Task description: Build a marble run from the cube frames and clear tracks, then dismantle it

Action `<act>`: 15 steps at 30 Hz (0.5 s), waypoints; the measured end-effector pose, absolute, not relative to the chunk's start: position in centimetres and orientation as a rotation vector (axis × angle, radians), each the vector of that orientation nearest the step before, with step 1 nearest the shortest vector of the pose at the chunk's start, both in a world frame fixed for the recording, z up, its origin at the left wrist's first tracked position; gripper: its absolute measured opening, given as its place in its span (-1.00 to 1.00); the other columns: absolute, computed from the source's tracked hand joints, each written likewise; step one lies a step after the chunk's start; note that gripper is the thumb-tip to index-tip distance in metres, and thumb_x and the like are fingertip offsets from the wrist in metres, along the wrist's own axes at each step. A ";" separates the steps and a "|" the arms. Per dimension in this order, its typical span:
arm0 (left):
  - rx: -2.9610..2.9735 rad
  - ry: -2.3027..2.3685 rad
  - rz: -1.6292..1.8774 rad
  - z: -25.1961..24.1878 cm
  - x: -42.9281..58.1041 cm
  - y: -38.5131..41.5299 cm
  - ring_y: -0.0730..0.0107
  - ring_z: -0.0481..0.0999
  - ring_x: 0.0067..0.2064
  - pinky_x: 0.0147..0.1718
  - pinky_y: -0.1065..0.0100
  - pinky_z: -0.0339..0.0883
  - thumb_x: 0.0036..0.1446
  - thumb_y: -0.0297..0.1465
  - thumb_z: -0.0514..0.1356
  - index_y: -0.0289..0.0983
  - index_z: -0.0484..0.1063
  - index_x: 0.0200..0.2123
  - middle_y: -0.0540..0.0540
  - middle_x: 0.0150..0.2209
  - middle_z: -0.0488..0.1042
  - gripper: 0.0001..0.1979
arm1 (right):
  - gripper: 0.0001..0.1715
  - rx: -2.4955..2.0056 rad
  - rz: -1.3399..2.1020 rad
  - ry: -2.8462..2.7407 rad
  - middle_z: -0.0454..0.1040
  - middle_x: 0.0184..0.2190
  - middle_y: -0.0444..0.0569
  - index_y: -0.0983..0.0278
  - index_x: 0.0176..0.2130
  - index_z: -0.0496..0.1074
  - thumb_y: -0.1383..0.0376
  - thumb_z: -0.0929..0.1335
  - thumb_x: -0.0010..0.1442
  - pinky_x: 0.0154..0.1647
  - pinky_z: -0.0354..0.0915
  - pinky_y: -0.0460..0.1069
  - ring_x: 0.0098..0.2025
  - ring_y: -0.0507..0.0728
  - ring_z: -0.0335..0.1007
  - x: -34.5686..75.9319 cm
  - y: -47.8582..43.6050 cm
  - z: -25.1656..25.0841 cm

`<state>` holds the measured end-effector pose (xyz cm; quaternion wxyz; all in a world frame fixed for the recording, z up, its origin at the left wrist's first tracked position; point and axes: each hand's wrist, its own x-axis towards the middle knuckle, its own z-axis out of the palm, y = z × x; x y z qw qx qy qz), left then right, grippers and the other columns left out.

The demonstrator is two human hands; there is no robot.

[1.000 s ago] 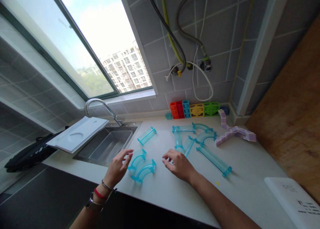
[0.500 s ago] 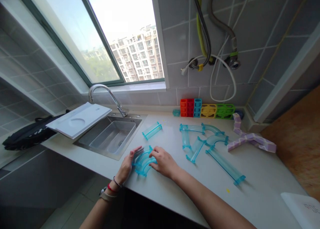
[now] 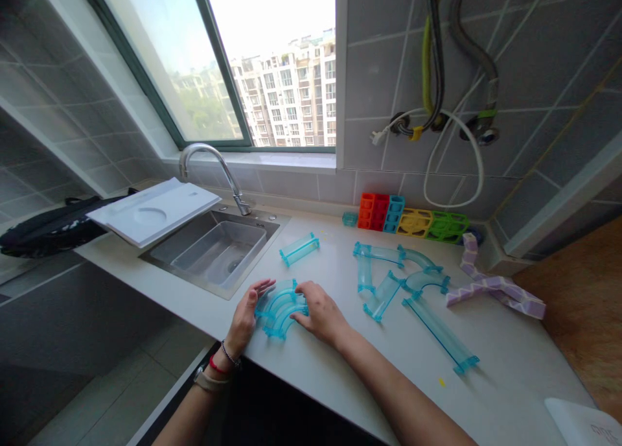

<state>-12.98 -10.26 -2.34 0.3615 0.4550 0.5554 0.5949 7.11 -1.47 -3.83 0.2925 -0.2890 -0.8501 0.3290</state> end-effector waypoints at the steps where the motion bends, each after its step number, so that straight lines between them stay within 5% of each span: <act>1: 1.158 1.428 1.558 -2.4 -13.0 -10.3 0.07 0.44 0.18 0.20 0.10 0.22 0.35 -0.01 -0.01 -0.31 0.41 0.09 -0.33 0.14 0.47 -0.46 | -0.44 -0.760 0.900 -2.261 0.45 -0.07 0.01 0.20 0.03 0.30 0.35 0.51 0.07 0.06 0.35 0.13 0.00 0.21 0.41 7.3 -1.4 -3.9; 6: 1.046 1.495 1.631 -2.6 -13.6 -11.1 0.06 0.48 0.15 0.11 0.09 0.31 0.37 -0.03 -0.07 -0.29 0.42 0.05 -0.31 0.11 0.48 -0.49 | -0.33 -0.672 0.953 -2.264 0.46 0.00 0.05 0.18 0.15 0.28 0.29 0.50 0.10 0.11 0.34 0.17 0.04 0.23 0.41 8.3 -1.1 -4.4; 11: 1.218 1.656 1.494 -2.8 -14.4 -13.2 0.06 0.45 0.17 0.18 0.06 0.27 0.30 -0.17 0.14 -0.24 0.38 0.09 -0.27 0.13 0.47 -0.61 | -0.20 -0.645 1.035 -2.206 0.42 0.08 0.09 0.17 0.23 0.22 0.21 0.52 0.09 0.12 0.36 0.16 0.08 0.23 0.40 9.1 -1.1 -5.3; 15: 1.504 1.709 1.262 -2.7 -14.1 -15.1 0.00 0.29 0.30 0.28 -0.01 0.17 0.22 -0.20 0.25 -0.16 0.17 0.30 -0.27 0.30 0.27 -0.37 | -0.24 -0.688 1.080 -2.158 0.45 0.04 0.07 0.19 0.21 0.25 0.19 0.51 0.10 0.10 0.37 0.14 0.04 0.21 0.43 9.3 -1.0 -5.6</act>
